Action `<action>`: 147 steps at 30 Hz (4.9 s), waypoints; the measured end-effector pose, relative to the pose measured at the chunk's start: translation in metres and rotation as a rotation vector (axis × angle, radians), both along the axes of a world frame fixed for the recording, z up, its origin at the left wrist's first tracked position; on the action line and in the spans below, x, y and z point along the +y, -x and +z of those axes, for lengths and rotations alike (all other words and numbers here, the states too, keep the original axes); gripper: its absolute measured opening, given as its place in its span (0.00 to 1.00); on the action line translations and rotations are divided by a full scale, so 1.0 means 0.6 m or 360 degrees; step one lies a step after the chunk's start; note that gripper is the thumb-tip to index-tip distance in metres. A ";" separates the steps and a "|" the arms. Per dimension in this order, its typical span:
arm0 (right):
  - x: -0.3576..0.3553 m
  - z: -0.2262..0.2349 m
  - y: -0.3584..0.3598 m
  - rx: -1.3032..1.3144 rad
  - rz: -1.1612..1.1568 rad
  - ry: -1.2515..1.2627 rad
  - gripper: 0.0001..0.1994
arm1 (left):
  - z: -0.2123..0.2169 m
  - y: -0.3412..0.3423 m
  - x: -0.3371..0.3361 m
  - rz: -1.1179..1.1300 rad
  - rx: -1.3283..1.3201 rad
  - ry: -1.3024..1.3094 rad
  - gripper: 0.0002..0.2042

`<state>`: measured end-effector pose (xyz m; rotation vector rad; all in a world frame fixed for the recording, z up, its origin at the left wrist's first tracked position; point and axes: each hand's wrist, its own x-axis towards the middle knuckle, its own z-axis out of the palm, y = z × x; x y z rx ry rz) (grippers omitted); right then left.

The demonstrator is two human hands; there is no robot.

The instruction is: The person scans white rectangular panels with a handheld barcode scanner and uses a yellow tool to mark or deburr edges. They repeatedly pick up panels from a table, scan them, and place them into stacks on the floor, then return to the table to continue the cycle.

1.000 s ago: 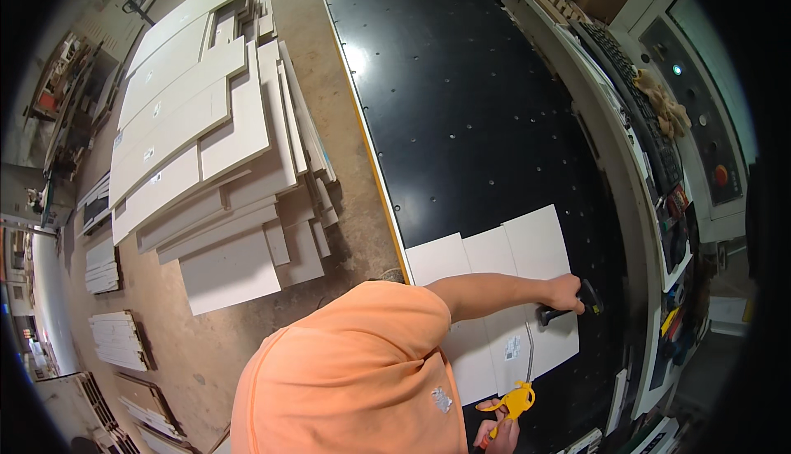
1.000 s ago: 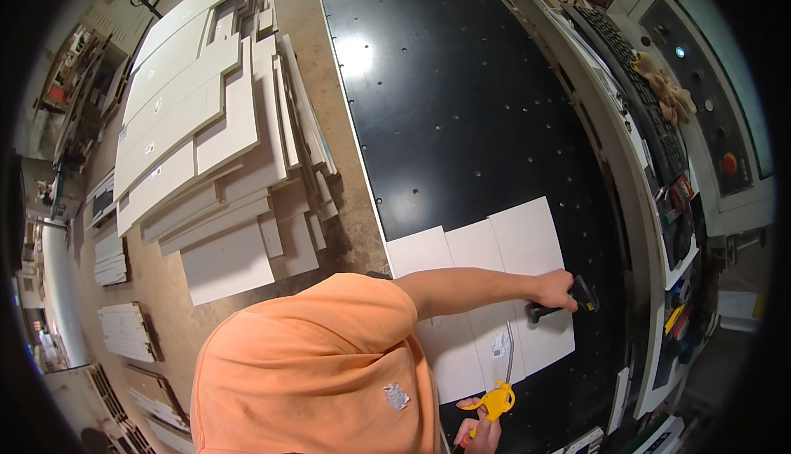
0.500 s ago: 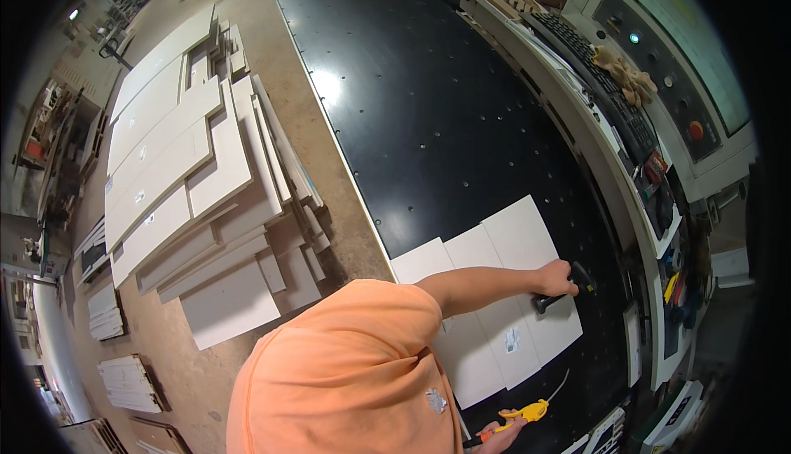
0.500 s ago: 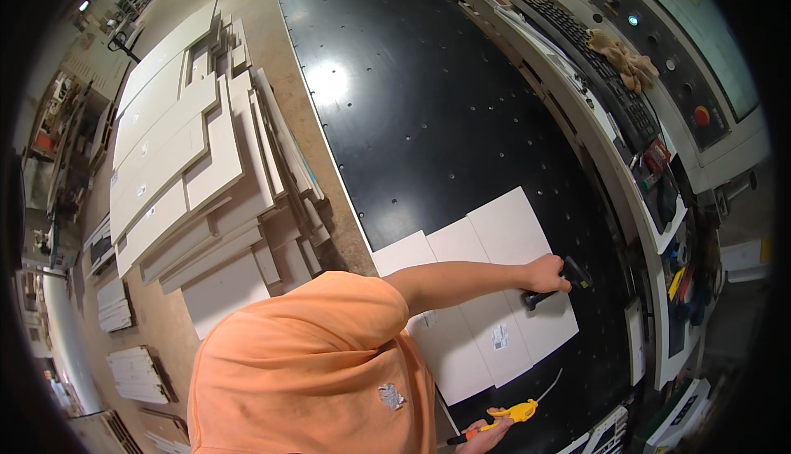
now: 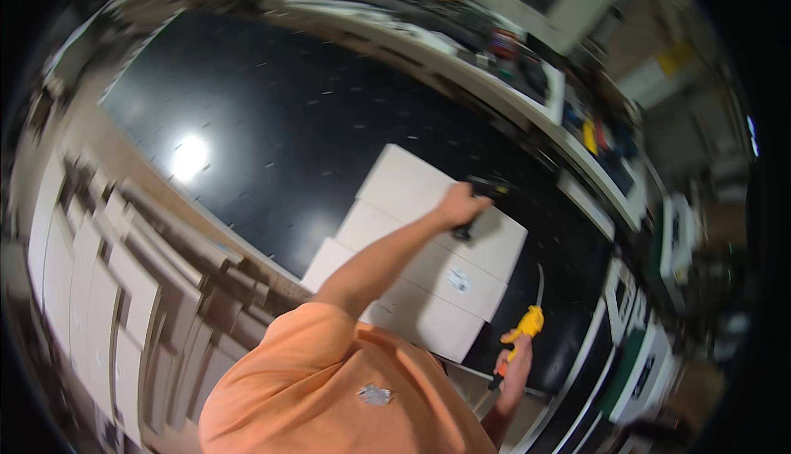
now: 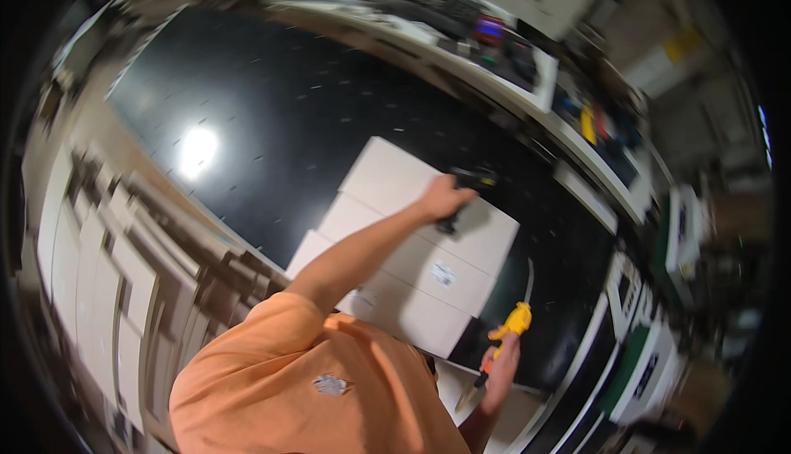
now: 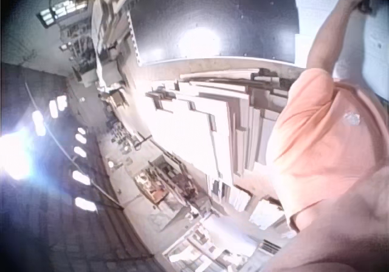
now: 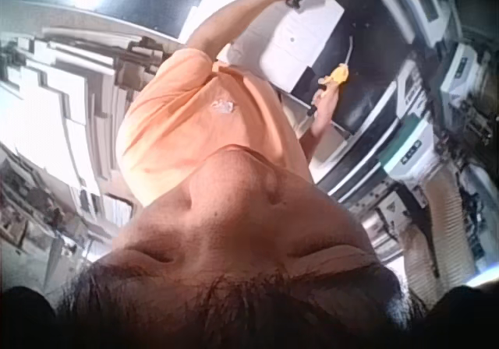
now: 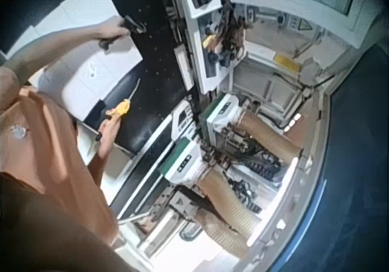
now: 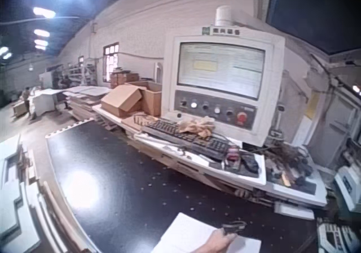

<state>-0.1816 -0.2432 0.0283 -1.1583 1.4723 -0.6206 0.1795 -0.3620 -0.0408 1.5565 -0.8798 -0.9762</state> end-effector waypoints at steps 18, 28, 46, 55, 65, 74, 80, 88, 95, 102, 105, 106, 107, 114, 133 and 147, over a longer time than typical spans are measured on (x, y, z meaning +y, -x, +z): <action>0.105 -0.090 0.101 0.0150 -0.0957 0.0208 0.18 | -0.009 0.001 -0.013 -0.0005 0.0114 0.0008 0.16; 0.090 -0.554 0.267 -0.0383 -0.1712 0.0544 0.28 | 0.011 0.017 -0.003 -0.0001 0.0319 0.0040 0.13; -0.572 -0.103 0.065 0.1434 0.0322 0.1771 0.28 | 0.045 0.132 -0.023 0.0063 0.0133 -0.0173 0.18; -0.656 -0.137 0.002 0.1699 0.0522 0.1469 0.32 | 0.036 0.111 -0.013 0.0165 -0.0073 -0.0310 0.21; -0.464 -0.099 0.095 0.1213 0.0621 0.1574 0.28 | 0.038 0.107 -0.010 0.0163 0.0200 -0.0137 0.17; -0.285 -0.020 -0.083 0.0589 0.1203 0.1587 0.27 | 0.082 0.152 0.101 -0.0120 0.0441 0.0075 0.18; -0.274 -0.052 -0.244 -0.0109 0.1743 0.1461 0.34 | 0.057 0.126 0.239 0.0514 0.0601 0.0037 0.13; -0.438 -0.110 -0.197 0.0618 0.1856 0.1726 0.30 | 0.030 0.099 0.307 0.0781 0.0892 0.0078 0.15; -0.531 -0.076 -0.015 0.1427 0.1212 0.1666 0.21 | -0.031 0.069 0.307 0.0621 0.0933 0.0164 0.18; -0.507 -0.092 -0.006 0.1637 0.0339 0.0928 0.36 | -0.020 0.067 0.303 0.0656 0.0754 0.0167 0.17; -0.544 -0.108 0.004 0.1611 -0.0041 0.0979 0.38 | -0.010 0.075 0.300 0.0698 0.0643 0.0173 0.17; -0.556 -0.115 0.001 0.1564 -0.0110 0.0963 0.38 | -0.008 0.077 0.298 0.0705 0.0622 0.0182 0.17; -0.567 -0.123 -0.006 0.1549 -0.0197 0.0965 0.38 | -0.007 0.079 0.296 0.0729 0.0597 0.0191 0.17; -0.611 -0.161 0.056 0.1393 -0.0386 0.1378 0.34 | -0.004 0.074 0.297 0.0752 0.0524 0.0088 0.16; -0.621 -0.175 0.190 0.1149 0.0021 0.1178 0.32 | 0.081 0.138 0.366 0.0972 0.0622 -0.0034 0.19; -0.409 -0.168 0.142 0.0253 0.0250 0.0948 0.25 | 0.144 0.156 0.638 0.1360 0.0637 0.0494 0.21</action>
